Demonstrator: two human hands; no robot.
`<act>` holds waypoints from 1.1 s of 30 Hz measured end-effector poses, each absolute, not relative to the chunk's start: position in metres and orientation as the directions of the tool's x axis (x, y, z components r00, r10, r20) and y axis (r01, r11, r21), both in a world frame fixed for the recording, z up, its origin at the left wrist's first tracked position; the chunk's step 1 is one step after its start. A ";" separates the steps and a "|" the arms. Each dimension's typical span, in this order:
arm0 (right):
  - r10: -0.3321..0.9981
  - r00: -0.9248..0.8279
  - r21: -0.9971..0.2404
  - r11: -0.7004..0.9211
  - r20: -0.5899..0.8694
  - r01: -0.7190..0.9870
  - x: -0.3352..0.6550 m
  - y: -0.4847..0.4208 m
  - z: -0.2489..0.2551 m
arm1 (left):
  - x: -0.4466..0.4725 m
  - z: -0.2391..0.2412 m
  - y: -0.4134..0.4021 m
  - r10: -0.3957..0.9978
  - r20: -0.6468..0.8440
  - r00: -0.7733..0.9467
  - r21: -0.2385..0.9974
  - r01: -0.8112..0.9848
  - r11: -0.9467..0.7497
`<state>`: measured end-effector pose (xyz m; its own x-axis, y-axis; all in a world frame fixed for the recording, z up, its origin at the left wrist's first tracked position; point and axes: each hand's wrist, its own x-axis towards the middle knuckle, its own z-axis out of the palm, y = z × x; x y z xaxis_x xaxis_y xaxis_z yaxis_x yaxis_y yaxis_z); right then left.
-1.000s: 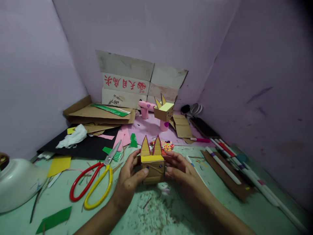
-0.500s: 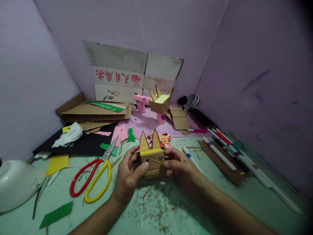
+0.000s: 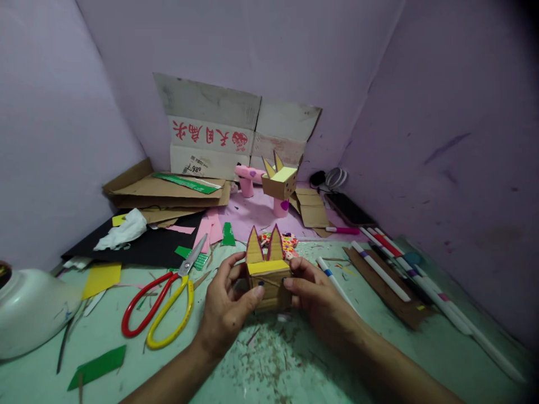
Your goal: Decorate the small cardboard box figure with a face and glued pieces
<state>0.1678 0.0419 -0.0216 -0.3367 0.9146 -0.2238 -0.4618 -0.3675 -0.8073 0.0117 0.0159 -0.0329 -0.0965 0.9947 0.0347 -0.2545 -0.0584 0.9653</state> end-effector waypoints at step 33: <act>0.924 -0.302 -0.838 -0.351 -0.236 -0.418 0.170 0.045 -0.022 | 0.007 -0.038 0.019 0.994 0.026 -0.106 0.968 -0.245 -0.052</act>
